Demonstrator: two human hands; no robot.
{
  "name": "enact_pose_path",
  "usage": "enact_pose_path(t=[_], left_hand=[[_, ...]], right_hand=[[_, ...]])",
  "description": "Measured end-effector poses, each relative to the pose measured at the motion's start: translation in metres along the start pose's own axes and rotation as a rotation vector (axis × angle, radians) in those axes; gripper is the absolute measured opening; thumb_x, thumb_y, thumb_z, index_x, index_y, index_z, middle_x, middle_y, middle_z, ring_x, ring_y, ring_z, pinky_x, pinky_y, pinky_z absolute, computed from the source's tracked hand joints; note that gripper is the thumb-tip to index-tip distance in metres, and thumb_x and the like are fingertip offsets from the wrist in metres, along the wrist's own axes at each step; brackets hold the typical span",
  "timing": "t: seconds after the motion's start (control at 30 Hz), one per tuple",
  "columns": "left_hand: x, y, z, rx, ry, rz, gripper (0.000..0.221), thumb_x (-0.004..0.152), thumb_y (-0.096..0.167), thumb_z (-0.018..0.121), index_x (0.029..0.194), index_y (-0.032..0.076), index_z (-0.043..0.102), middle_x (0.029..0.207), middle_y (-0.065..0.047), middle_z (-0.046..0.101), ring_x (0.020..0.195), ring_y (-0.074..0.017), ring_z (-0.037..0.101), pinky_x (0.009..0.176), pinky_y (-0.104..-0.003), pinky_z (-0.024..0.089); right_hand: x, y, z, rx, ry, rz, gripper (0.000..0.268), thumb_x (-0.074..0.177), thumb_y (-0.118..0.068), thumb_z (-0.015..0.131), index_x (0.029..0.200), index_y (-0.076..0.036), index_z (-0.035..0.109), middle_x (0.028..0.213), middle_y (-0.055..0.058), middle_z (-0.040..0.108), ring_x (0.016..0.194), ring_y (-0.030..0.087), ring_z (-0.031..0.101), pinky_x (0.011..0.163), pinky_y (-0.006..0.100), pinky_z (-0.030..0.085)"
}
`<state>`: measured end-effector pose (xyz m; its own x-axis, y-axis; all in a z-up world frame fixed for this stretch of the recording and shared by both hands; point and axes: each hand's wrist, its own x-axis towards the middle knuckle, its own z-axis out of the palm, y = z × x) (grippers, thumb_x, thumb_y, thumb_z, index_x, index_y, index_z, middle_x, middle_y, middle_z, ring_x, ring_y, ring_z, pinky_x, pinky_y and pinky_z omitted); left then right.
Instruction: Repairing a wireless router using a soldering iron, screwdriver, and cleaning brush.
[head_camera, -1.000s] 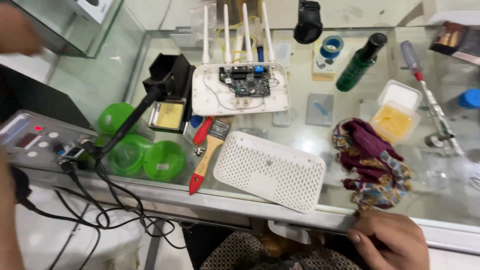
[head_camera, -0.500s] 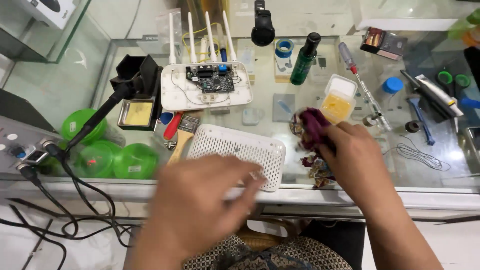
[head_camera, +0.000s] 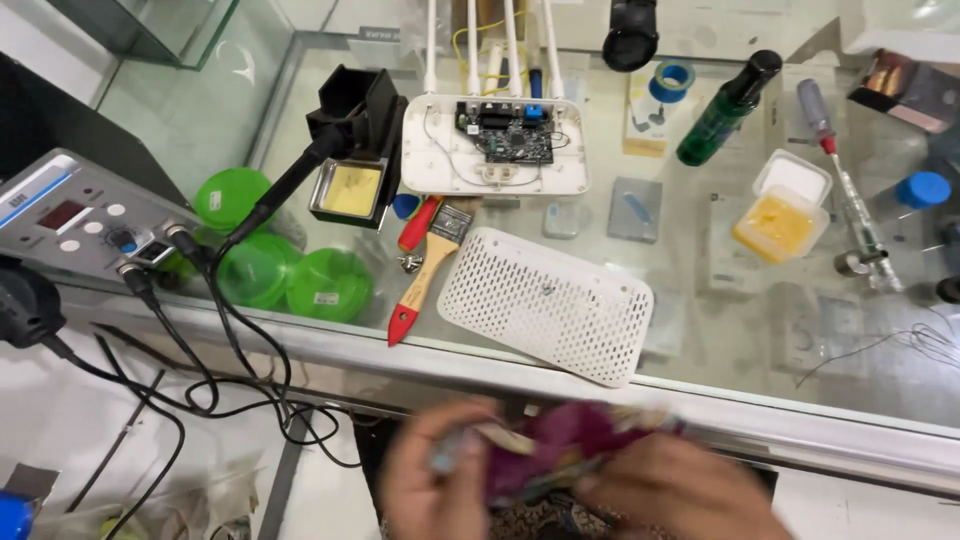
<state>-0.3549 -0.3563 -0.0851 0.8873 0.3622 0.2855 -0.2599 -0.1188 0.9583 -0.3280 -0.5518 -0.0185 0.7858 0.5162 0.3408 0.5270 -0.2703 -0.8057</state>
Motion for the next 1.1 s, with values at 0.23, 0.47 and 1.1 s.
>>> enact_pose_path(t=[0.23,0.47,1.1], left_hand=[[0.058,0.032,-0.031,0.057,0.165,0.033,0.016,0.088,0.006,0.07,0.101,0.004,0.061,0.096,-0.014,0.065,0.084,-0.0241,0.071,0.078,-0.032,0.062],[0.106,0.024,0.014,0.433,-0.217,0.238,0.014,0.09,-0.002,0.068,0.103,0.0,0.071,0.101,-0.013,0.072,0.089,-0.024,0.073,0.082,-0.034,0.062],[0.111,0.013,0.012,1.056,-0.897,0.285,0.046,0.091,0.005,0.064,0.136,-0.005,0.062,0.125,-0.022,0.065,0.117,-0.0364,0.057,0.094,-0.05,0.054]], right_hand=[[0.04,0.079,-0.003,-0.707,-0.028,0.205,0.119,0.073,-0.063,0.075,0.162,-0.004,0.023,0.164,0.018,0.032,0.149,0.036,0.03,0.116,0.055,0.027],[0.043,0.096,0.009,-0.852,0.017,0.125,0.099,0.077,-0.071,0.067,0.155,-0.013,0.046,0.158,0.007,0.05,0.144,0.024,0.045,0.108,0.045,0.033],[0.042,0.1,0.008,-0.829,0.044,0.124,0.103,0.07,-0.071,0.076,0.153,-0.016,0.049,0.157,0.0,0.053,0.139,0.025,0.05,0.106,0.044,0.034]])
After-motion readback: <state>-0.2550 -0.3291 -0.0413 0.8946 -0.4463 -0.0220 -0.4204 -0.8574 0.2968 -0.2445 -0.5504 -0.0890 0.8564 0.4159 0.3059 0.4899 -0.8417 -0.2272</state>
